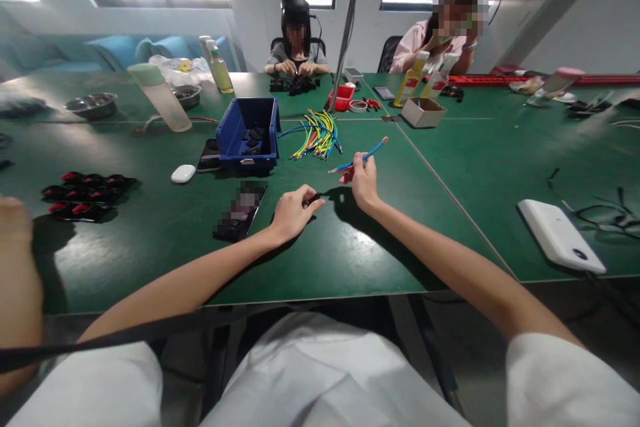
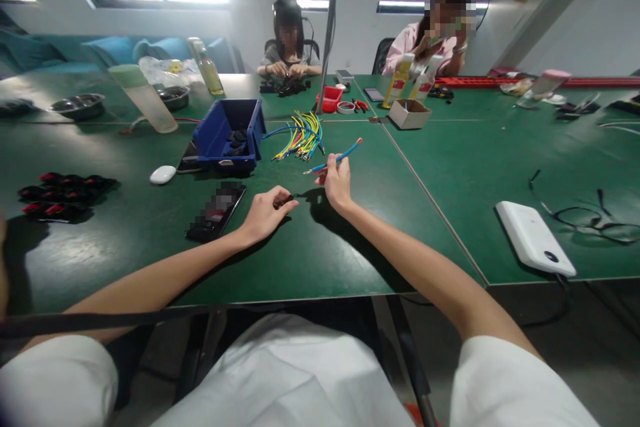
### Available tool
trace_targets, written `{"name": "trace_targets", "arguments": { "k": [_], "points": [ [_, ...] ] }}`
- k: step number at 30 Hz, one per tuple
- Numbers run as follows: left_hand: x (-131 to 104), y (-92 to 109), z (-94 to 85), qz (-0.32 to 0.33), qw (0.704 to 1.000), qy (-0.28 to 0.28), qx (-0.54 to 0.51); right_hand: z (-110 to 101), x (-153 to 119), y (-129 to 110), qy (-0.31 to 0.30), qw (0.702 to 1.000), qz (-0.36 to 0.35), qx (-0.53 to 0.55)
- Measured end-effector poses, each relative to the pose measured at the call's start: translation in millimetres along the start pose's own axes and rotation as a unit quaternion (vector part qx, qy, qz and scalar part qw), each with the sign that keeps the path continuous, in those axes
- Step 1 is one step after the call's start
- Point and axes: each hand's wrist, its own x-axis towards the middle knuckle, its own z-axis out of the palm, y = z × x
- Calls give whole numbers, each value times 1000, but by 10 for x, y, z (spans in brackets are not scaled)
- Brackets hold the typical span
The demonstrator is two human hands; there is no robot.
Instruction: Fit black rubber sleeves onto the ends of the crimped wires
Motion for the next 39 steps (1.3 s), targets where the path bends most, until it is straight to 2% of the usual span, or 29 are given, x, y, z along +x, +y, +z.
{"name": "trace_targets", "arguments": {
  "k": [3,7,10,14,21,25,29,31,34,39],
  "points": [
    [-138,11,-102,46,994,-36,94,-103,-167,-23,-35,999,0,13],
    [-285,-12,-276,128,957,-64,251,-194,-260,67,-36,999,36,14],
    [-330,-47,-369,122,941,-46,312,-189,-239,109,-31,998,51,12],
    [-333,-78,-399,98,934,-27,342,-160,-234,81,-55,997,49,12],
    [-301,-46,-449,57,901,-46,428,-188,-245,77,-56,997,46,22],
    [-292,-17,-474,27,895,-74,439,-188,-243,82,-56,997,47,32],
    [-303,32,-457,48,900,-48,431,-182,-250,73,-54,997,44,38],
    [-317,68,-429,74,910,-38,407,-181,-251,73,-50,997,41,37],
    [-338,101,-362,100,930,-54,350,-182,-255,80,-50,997,38,35],
    [-298,81,-224,83,965,-68,239,-181,-265,80,-52,997,32,37]
  ]
}}
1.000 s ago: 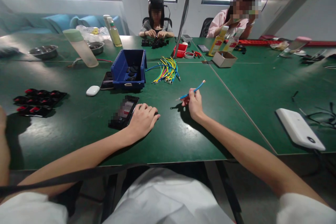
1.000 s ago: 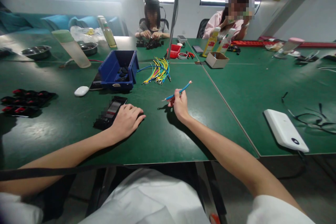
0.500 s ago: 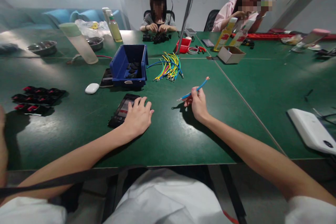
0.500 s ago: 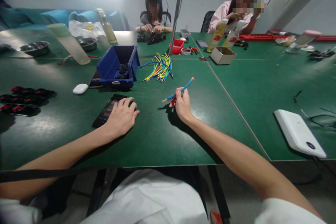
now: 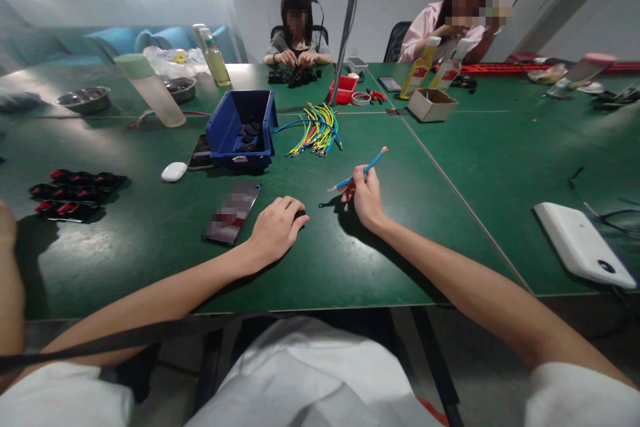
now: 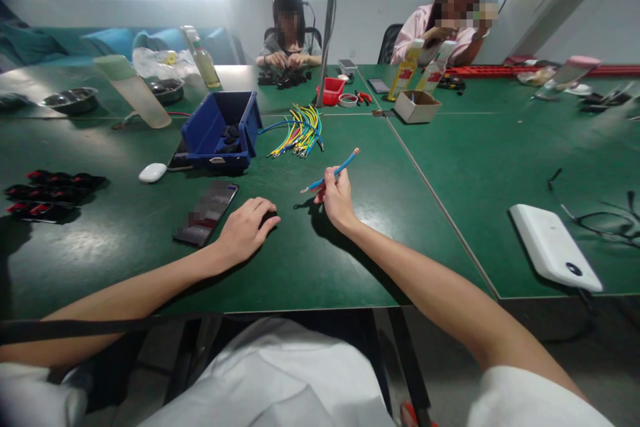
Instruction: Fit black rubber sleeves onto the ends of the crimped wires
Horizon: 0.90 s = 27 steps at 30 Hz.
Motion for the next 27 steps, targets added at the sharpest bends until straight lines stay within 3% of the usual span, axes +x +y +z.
{"name": "trace_targets", "arguments": {
  "k": [3,10,20,27],
  "points": [
    [106,24,62,-32,994,24,-103,1,-7,-13,4,1000,-7,1],
    [351,59,217,-110,945,68,-301,18,-48,-54,10,1000,-9,22],
    [312,72,163,-100,945,49,-306,48,-133,-66,-18,999,17,42],
    [319,22,187,-89,946,69,-302,57,-143,-72,-10,999,13,43]
  ]
}}
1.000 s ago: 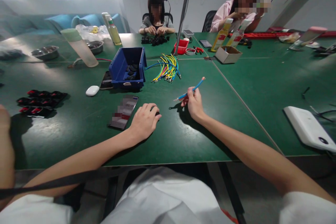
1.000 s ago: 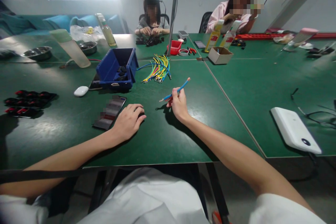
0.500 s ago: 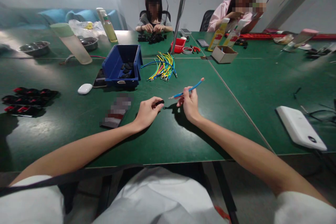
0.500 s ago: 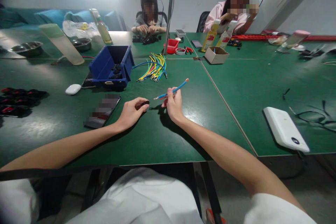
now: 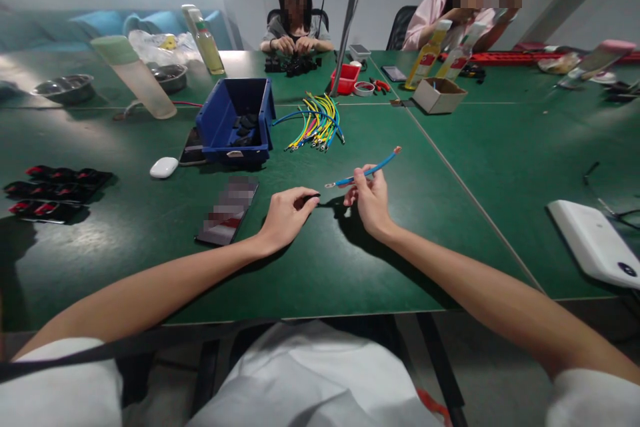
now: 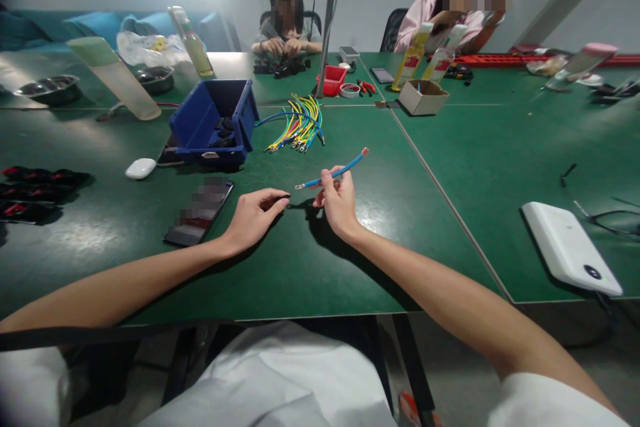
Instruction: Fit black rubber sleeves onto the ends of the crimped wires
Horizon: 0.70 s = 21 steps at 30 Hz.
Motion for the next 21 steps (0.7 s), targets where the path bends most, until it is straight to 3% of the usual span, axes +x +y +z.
{"name": "trace_targets", "arguments": {
  "k": [6,21],
  "points": [
    [29,-43,12,6,999,41,-17,42,-81,-21,-7,1000,1,0],
    [11,-43,30,-16,999,38,-19,39,-98,-12,-8,1000,-14,11]
  ]
}}
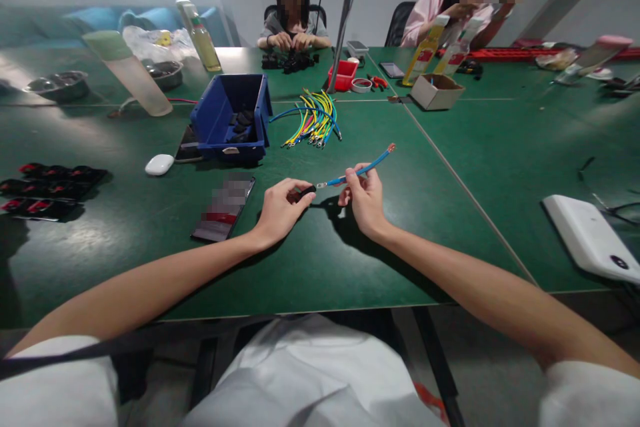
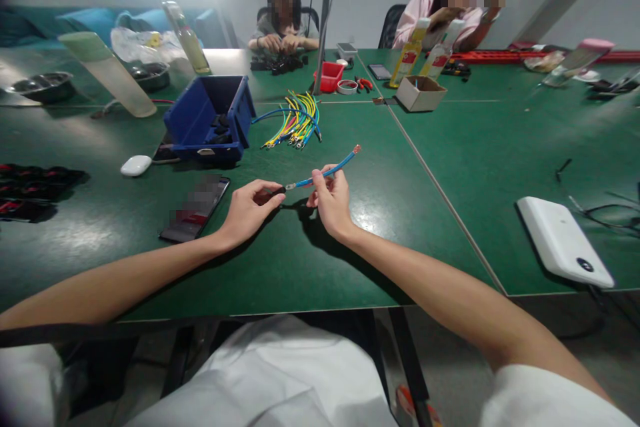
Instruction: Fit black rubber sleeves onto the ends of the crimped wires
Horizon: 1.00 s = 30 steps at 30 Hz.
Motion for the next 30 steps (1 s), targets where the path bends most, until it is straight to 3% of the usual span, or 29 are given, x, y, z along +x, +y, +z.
{"name": "trace_targets", "arguments": {
  "k": [30],
  "points": [
    [5,21,-13,6,1000,3,11,-13,-5,5,-14,1000,5,-17]
  ]
}}
